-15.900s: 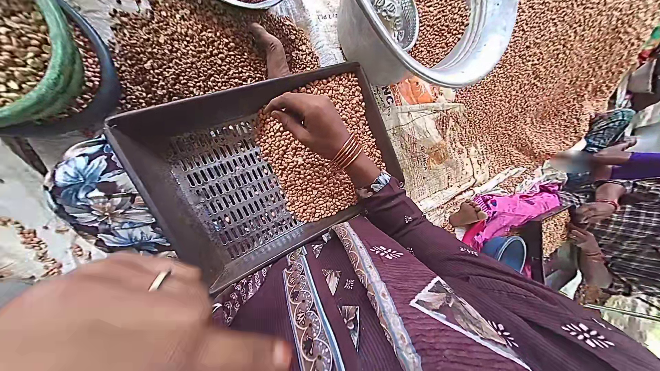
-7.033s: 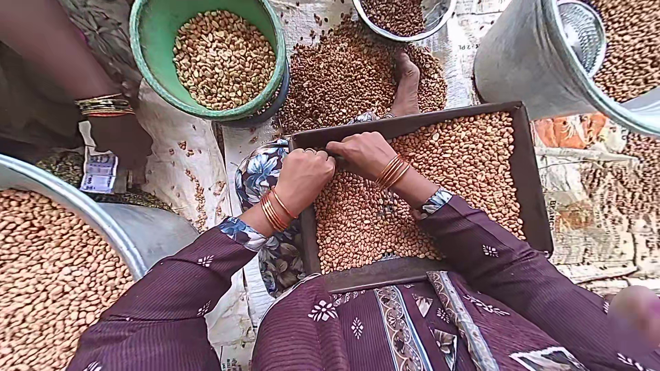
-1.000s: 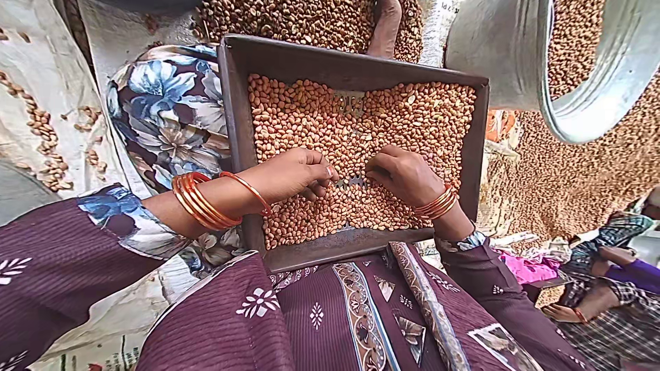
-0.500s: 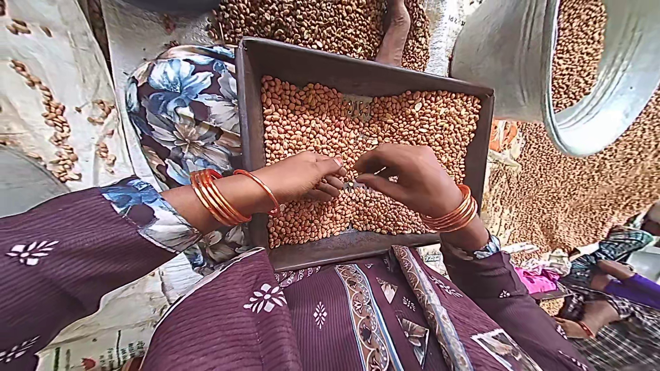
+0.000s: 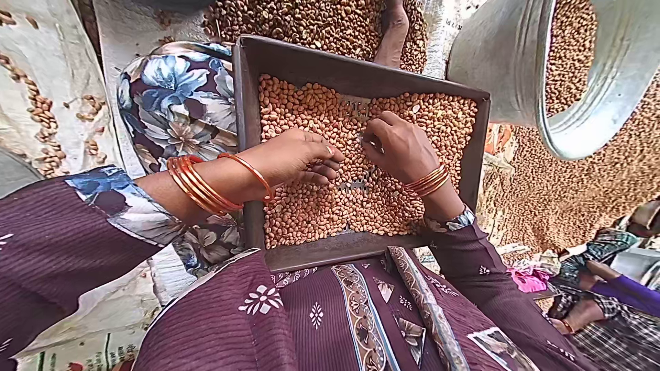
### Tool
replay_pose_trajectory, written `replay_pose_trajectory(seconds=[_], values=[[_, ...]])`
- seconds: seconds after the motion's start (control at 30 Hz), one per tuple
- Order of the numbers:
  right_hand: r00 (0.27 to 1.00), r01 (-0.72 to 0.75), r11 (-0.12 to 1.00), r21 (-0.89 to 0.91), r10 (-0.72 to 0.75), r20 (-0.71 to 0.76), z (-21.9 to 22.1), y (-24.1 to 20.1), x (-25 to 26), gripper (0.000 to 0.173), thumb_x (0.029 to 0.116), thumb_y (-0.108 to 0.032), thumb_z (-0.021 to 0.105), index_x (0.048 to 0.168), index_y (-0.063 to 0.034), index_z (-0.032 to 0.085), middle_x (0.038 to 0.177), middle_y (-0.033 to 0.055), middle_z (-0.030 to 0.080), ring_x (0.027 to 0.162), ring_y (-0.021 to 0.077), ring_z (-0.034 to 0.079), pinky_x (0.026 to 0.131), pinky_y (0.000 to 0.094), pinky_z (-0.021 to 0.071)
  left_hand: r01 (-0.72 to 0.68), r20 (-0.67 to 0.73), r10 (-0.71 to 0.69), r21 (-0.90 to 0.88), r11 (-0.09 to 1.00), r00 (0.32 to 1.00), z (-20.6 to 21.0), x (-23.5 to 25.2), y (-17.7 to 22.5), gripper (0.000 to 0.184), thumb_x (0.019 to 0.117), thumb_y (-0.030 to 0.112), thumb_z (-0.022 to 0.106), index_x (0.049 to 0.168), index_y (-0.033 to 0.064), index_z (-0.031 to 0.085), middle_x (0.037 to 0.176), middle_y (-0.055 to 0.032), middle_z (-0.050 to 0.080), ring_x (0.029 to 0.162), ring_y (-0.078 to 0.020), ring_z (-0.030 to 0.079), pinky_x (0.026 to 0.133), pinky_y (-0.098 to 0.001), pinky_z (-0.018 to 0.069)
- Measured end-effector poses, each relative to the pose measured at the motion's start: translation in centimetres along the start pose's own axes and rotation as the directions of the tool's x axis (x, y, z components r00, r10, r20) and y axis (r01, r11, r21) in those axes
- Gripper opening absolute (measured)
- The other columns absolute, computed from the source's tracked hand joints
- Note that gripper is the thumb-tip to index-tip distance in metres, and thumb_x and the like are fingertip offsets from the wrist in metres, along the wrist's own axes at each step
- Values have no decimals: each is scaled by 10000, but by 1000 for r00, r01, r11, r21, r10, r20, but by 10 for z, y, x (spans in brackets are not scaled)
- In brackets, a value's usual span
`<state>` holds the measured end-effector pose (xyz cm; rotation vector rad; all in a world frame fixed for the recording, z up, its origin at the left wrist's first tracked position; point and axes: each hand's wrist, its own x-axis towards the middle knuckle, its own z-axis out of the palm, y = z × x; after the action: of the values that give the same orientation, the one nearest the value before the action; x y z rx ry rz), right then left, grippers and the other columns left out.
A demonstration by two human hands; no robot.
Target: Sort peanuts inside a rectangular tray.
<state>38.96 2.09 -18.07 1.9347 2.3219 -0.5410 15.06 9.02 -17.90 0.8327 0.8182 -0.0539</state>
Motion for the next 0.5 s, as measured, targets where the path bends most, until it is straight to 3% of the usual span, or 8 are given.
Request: replay_pose_trajectory(seconds=[0.07, 0.13, 0.23, 0.3, 0.37, 0.43, 0.5], values=[[991, 94, 983, 158, -77, -111, -10, -9, -8, 134, 935, -130, 652, 989, -13, 689, 934, 134, 655, 738, 230, 654, 621, 371, 543, 9, -23, -10, -27, 1000, 1000, 0, 2, -3, 403, 1133, 300, 349, 1189, 62, 669, 1083, -66, 724, 977, -161, 724, 871, -323, 595], [961, 235, 926, 294, -176, -216, -20, -21, -18, 143, 982, -105, 656, 1077, -2, 685, 977, 121, 694, 774, 151, 689, 665, 274, 598, 48, -35, -51, -85, 995, 998, 1, 3, -7, 548, 1129, 446, 268, 1215, 69, 656, 1120, -77, 720, 1059, -202, 714, 919, -386, 586], [965, 226, 948, 223, -186, -187, -27, -27, -36, 120, 993, -103, 648, 1050, -31, 726, 946, 129, 696, 736, 192, 688, 618, 314, 575, 65, -15, -68, -115, 991, 998, 1, 3, -8, 546, 1132, 422, 274, 1118, 61, 683, 1073, -80, 726, 1034, -209, 718, 917, -391, 588], [983, 182, 968, 170, -178, -42, -25, -22, -50, 103, 978, -113, 656, 999, -72, 749, 919, 106, 689, 718, 216, 682, 592, 360, 563, 56, -3, -56, -69, 996, 998, 2, 2, -5, 387, 1132, 252, 349, 1060, 70, 683, 1010, -52, 715, 919, -151, 720, 843, -308, 600], [973, 181, 967, 182, -202, 109, -13, -14, -61, 92, 949, -115, 675, 966, -79, 758, 910, 103, 691, 729, 240, 691, 598, 401, 570, 38, -8, -38, -25, 999, 999, 1, 0, -2, 320, 1119, 177, 387, 1010, 77, 671, 895, -14, 703, 791, -96, 699, 747, -238, 587], [956, 168, 968, 186, -206, 208, 1, -12, -71, 74, 932, -103, 688, 935, -59, 748, 871, 116, 677, 737, 268, 694, 605, 429, 574, 30, -13, -30, 12, 999, 999, 1, 0, -1, 328, 1118, 177, 393, 962, 81, 665, 816, 3, 677, 710, -70, 663, 675, -206, 560], [964, 165, 978, 131, -188, 188, 12, -13, -79, 95, 947, -99, 664, 936, -34, 732, 855, 134, 664, 724, 286, 692, 585, 421, 569, 28, -12, -27, 60, 998, 1000, 1, 0, -1, 345, 1121, 183, 383, 933, 90, 657, 786, 13, 656, 685, -61, 641, 652, -197, 544]])
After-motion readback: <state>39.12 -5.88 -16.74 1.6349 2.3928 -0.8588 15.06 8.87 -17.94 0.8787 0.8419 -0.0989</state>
